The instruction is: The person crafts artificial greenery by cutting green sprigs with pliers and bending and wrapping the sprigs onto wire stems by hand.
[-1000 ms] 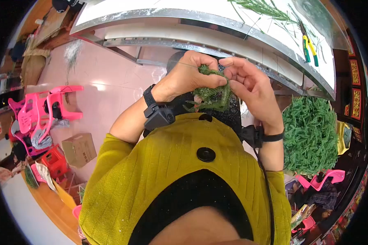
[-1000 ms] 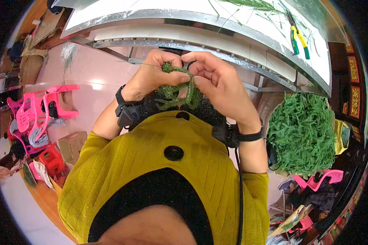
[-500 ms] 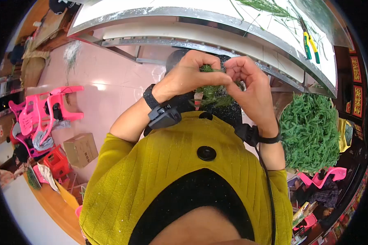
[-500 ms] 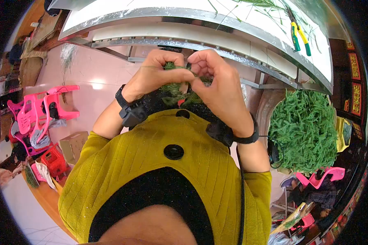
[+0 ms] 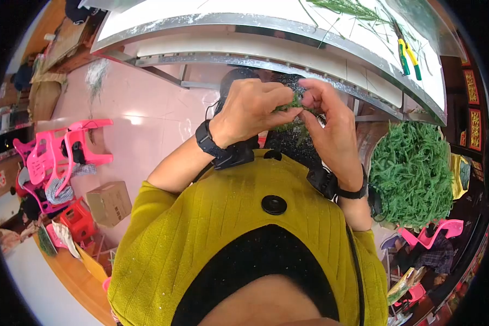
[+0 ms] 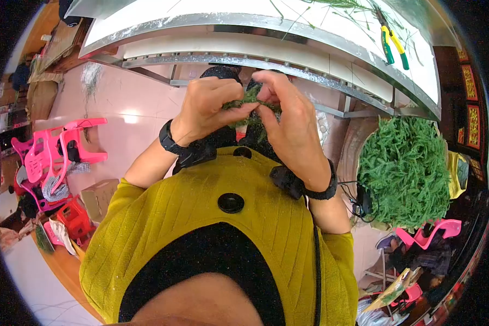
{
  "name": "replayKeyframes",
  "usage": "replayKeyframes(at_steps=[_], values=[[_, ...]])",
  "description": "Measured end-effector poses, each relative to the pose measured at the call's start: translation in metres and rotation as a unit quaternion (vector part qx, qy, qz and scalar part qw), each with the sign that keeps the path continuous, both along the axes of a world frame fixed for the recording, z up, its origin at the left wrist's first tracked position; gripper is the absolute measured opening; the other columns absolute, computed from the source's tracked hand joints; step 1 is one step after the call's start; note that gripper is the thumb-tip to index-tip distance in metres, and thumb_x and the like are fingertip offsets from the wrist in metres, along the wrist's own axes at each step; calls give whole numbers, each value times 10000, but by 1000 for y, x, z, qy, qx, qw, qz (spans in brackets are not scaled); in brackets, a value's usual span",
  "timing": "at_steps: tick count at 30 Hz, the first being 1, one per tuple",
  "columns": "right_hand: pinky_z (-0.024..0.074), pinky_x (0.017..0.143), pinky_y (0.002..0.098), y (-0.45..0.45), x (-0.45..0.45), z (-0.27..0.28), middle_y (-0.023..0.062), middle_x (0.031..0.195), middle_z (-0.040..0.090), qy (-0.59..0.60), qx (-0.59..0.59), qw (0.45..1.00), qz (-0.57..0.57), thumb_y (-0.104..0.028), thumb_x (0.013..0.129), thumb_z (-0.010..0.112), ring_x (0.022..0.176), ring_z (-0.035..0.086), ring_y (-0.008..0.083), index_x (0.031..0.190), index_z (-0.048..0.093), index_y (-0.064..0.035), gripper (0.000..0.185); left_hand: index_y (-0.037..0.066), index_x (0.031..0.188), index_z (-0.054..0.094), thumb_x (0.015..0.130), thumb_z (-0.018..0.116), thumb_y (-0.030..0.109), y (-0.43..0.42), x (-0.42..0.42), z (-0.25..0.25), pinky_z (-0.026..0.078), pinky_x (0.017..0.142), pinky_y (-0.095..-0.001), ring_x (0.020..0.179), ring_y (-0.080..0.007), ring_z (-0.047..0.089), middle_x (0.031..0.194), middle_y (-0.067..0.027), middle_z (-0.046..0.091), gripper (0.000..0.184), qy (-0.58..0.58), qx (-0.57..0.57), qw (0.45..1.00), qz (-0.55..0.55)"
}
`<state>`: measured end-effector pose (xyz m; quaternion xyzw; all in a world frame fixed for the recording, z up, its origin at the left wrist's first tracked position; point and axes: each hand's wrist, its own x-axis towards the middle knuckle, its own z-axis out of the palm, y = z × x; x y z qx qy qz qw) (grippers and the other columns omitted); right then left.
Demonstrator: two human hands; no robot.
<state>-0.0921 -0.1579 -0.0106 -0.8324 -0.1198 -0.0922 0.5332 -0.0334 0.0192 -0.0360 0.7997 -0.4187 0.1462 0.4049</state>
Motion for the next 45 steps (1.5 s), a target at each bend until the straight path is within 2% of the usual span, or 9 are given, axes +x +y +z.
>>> replayKeyframes(at_steps=[7,11,15,22,27,31,35,40,45], values=[[490,693,360,4,4,-6,133,864,582,-148,-87,983,-63,71,743,639,768,603,308,968,621,-34,250,57,704,563,721,797,166,-12,2,5,373,452,-300,493,-196,484,603,-65,504,259,-6,-50,999,4],[481,647,322,1,9,0,108,813,599,-186,-80,970,-134,41,748,663,725,604,263,898,661,-34,168,39,912,651,805,736,43,-12,-6,9,406,517,-229,670,-34,534,726,27,599,137,340,-141,929,-28],[420,587,216,-14,12,-9,27,761,610,19,68,989,-127,15,760,708,695,556,78,892,698,-10,135,-16,1123,636,864,683,87,-26,-12,15,398,569,-198,660,-37,496,691,51,566,283,446,-325,833,-36],[413,566,166,-16,20,-12,-25,725,613,78,209,969,-109,15,797,706,639,509,11,894,682,22,100,2,1276,548,979,484,154,-42,2,10,461,742,-226,845,-65,565,970,-37,653,340,449,-311,836,-49],[431,528,219,-15,29,-2,16,716,629,87,270,951,-120,4,818,667,601,550,59,876,668,15,58,33,1360,458,1015,288,362,-55,-3,44,522,751,-307,934,-118,587,1089,-56,611,506,650,-336,663,-159],[469,723,366,-24,38,10,133,862,586,-149,-101,966,-187,-39,757,678,837,589,304,948,667,-9,193,48,1307,500,1007,316,389,-65,7,42,496,523,-246,734,-153,618,978,-55,631,490,626,-336,689,-141],[466,781,365,-48,47,29,134,926,612,-87,-120,981,-123,-124,794,675,892,591,283,1040,667,-31,263,72,1186,543,992,336,420,-71,32,52,387,425,-237,603,-133,541,850,-44,609,450,658,-289,686,-117],[443,844,455,-155,83,37,225,1025,562,-218,-364,848,-317,-237,824,663,942,540,409,1187,577,-49,417,23,1219,513,994,314,408,-80,84,69,362,365,-187,606,-129,517,853,-76,579,488,681,-259,665,-162],[470,776,536,-211,125,-2,273,1042,542,-9,-481,818,-315,-272,841,625,911,544,441,1236,532,-100,440,5,1244,490,995,290,395,-97,117,70,364,343,-181,603,-133,500,861,-101,570,505,697,-266,633,-207]])
